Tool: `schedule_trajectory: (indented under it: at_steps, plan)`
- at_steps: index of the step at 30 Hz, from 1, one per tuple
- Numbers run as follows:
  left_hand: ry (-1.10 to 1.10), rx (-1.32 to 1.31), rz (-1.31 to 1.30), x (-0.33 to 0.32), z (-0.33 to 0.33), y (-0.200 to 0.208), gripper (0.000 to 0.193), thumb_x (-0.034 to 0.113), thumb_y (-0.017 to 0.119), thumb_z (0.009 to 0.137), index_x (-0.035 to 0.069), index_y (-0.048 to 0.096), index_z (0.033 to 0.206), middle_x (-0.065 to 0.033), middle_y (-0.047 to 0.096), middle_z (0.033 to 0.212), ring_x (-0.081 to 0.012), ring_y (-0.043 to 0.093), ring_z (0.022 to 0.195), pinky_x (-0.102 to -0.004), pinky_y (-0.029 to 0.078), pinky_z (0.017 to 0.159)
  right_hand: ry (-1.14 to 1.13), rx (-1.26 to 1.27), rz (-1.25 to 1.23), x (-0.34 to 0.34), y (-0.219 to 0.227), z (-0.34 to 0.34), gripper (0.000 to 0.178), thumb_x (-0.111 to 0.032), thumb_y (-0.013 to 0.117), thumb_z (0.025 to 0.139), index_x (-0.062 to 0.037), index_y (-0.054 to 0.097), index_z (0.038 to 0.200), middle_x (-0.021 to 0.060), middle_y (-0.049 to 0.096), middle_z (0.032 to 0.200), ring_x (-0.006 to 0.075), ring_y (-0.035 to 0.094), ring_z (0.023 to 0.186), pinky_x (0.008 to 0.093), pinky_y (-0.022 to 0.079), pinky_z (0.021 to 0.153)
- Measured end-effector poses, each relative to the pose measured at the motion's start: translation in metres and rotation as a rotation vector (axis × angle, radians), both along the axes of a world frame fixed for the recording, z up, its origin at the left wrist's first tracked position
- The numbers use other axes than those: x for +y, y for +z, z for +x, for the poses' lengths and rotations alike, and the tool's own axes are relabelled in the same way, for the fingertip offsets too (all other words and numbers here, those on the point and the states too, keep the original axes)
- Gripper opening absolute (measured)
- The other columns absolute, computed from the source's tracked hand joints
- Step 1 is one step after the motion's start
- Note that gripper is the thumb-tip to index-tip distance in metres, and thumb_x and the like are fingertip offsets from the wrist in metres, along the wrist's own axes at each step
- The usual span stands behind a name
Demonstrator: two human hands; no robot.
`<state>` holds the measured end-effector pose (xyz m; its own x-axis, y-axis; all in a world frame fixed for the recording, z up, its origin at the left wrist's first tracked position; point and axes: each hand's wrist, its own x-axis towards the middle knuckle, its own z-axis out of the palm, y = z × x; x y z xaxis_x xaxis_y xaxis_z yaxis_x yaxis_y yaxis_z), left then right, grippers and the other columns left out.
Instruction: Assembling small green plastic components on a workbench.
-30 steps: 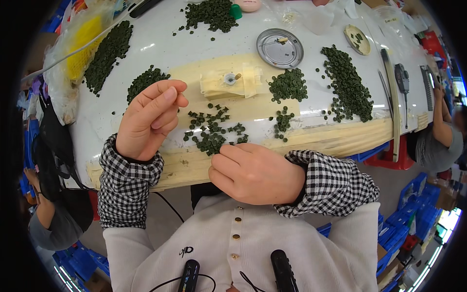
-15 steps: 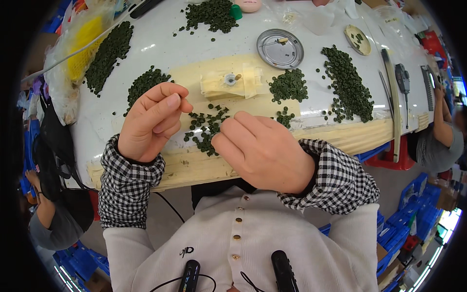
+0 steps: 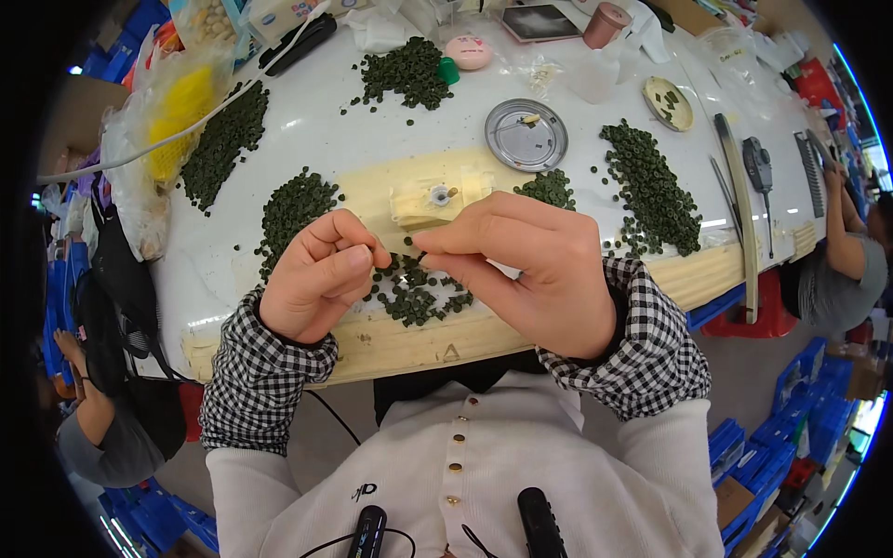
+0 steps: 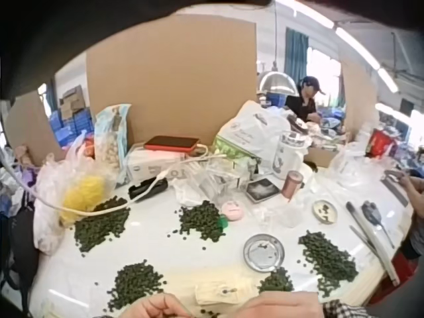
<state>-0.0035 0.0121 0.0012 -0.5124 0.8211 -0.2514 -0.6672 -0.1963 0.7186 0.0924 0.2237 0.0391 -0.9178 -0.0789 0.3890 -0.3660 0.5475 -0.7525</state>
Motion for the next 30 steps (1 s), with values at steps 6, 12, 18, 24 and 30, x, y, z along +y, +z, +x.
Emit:
schedule_trajectory:
  at_steps: [6, 12, 18, 24, 30]
  plan:
    - [0.036, 0.017, 0.053, 0.004, 0.002, 0.004, 0.005, 0.002, 0.061, 0.088, 0.004, 0.060, 0.093, -0.0116, 0.067, 0.096, -0.0012, 0.039, 0.054, -0.0168, 0.030, 0.047, 0.099, -0.148, -0.381, 0.005, -0.007, -0.009, 0.022, 0.005, 0.062, 0.082, 0.0015, 0.067, 0.103, 0.0104, 0.067, 0.086, 0.0121, 0.063, 0.073, 0.0235, 0.052, 0.065]
    - [0.108, 0.048, 0.023, 0.014, 0.006, 0.014, 0.018, 0.004, 0.060, 0.089, 0.002, 0.063, 0.107, -0.0092, 0.067, 0.095, -0.0016, 0.040, 0.056, -0.0171, 0.030, 0.048, 0.122, -0.376, -0.783, 0.005, -0.005, -0.009, 0.019, 0.003, 0.059, 0.087, 0.0051, 0.063, 0.105, 0.0115, 0.067, 0.091, 0.0129, 0.065, 0.081, 0.0236, 0.053, 0.073]
    - [0.129, 0.030, 0.006, 0.014, 0.010, 0.012, 0.022, 0.002, 0.060, 0.089, 0.002, 0.061, 0.111, -0.0088, 0.067, 0.095, -0.0017, 0.042, 0.058, -0.0170, 0.032, 0.050, 0.149, -0.470, -0.886, 0.002, -0.007, -0.009, 0.016, 0.002, 0.059, 0.087, 0.0068, 0.059, 0.102, 0.0130, 0.066, 0.097, 0.0132, 0.065, 0.087, 0.0242, 0.052, 0.077]
    - [0.088, -0.034, 0.070, 0.010, 0.009, 0.004, 0.018, 0.001, 0.059, 0.089, 0.002, 0.061, 0.106, -0.0095, 0.067, 0.095, -0.0019, 0.042, 0.057, -0.0173, 0.032, 0.049, 0.102, -0.375, -0.690, 0.001, -0.008, -0.007, 0.013, 0.010, 0.057, 0.084, 0.0057, 0.056, 0.096, 0.0143, 0.065, 0.094, 0.0184, 0.066, 0.090, 0.0282, 0.054, 0.079]
    - [0.116, 0.036, 0.047, 0.012, 0.011, 0.003, 0.014, 0.002, 0.060, 0.089, 0.002, 0.062, 0.103, -0.0097, 0.067, 0.095, -0.0017, 0.042, 0.057, -0.0173, 0.032, 0.048, 0.113, -0.259, -0.584, 0.000, -0.016, -0.011, 0.017, 0.003, 0.063, 0.084, 0.0029, 0.066, 0.100, 0.0094, 0.065, 0.090, 0.0110, 0.064, 0.079, 0.0217, 0.052, 0.069]
